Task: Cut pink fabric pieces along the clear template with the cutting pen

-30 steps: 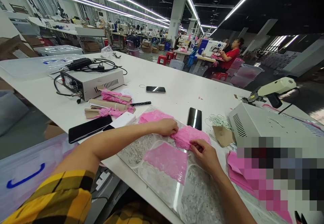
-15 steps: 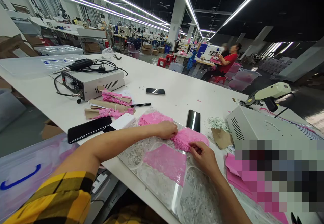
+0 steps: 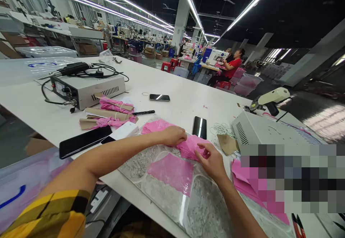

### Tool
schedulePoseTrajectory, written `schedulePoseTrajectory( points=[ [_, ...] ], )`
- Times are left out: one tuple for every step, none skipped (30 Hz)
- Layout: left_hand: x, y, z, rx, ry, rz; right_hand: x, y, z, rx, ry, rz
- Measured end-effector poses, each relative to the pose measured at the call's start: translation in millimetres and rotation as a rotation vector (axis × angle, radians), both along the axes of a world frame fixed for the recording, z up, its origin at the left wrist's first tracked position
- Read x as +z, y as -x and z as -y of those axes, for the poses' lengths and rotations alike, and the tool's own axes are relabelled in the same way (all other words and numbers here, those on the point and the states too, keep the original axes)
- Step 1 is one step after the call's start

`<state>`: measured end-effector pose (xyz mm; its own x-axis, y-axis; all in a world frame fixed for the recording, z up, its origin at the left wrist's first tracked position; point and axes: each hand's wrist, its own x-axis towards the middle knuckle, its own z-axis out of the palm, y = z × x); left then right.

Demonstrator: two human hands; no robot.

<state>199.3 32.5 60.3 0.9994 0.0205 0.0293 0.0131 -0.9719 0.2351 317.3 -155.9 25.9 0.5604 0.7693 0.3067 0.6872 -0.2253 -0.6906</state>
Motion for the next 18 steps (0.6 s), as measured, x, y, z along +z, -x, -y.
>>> schedulePoseTrajectory(
  points=[
    [3.1,-0.7,1.9,-0.004,0.011,0.015,2.9,3.7,-4.5,-0.011,-0.007,0.009],
    [6.1,-1.5,4.1,-0.009,0.024,0.031,5.1,7.2,-10.0,-0.018,-0.011,0.013],
    [9.0,-2.4,6.5,-0.012,0.039,0.048,6.7,10.2,-16.2,-0.023,-0.014,0.012],
    [11.5,-3.2,9.2,-0.011,0.055,0.067,7.8,12.1,-22.4,-0.029,-0.018,0.006],
    [13.4,-3.7,12.2,-0.002,0.072,0.09,8.5,12.8,-28.2,-0.034,-0.02,-0.003],
    [14.5,-4.0,15.6,0.02,0.089,0.114,9.1,12.2,-32.9,-0.043,-0.022,-0.015],
    [14.7,-3.9,19.4,0.054,0.104,0.138,9.9,10.4,-36.2,-0.056,-0.026,-0.028],
    [13.8,-3.6,23.8,0.099,0.116,0.16,11.0,7.5,-37.7,-0.074,-0.032,-0.04],
    [12.0,-3.3,29.0,0.152,0.126,0.175,12.5,3.8,-37.5,-0.097,-0.041,-0.051],
    [9.4,-3.3,34.9,0.205,0.132,0.184,14.4,-0.2,-35.9,-0.123,-0.054,-0.061],
    [6.2,-3.9,41.7,0.256,0.136,0.186,16.8,-4.2,-33.2,-0.151,-0.069,-0.069],
    [2.7,-5.5,49.2,0.3,0.137,0.183,19.4,-8.0,-29.8,-0.179,-0.087,-0.078],
    [-0.8,-8.4,57.3,0.336,0.135,0.178,22.2,-11.3,-26.2,-0.205,-0.106,-0.088],
    [-4.2,-12.7,65.8,0.365,0.13,0.172,25.1,-14.0,-22.7,-0.228,-0.126,-0.101],
    [-7.1,-18.4,74.3,0.387,0.123,0.167,28.2,-15.9,-19.3,-0.248,-0.145,-0.116],
    [-9.6,-25.2,82.5,0.404,0.115,0.161,31.3,-17.1,-16.2,-0.265,-0.163,-0.132],
    [-11.6,-32.8,90.1,0.415,0.104,0.155,34.6,-17.9,-13.0,-0.28,-0.18,-0.149],
    [-13.1,-40.7,96.9,0.422,0.093,0.15,38.2,-18.3,-9.4,-0.293,-0.198,-0.166]
  ],
)
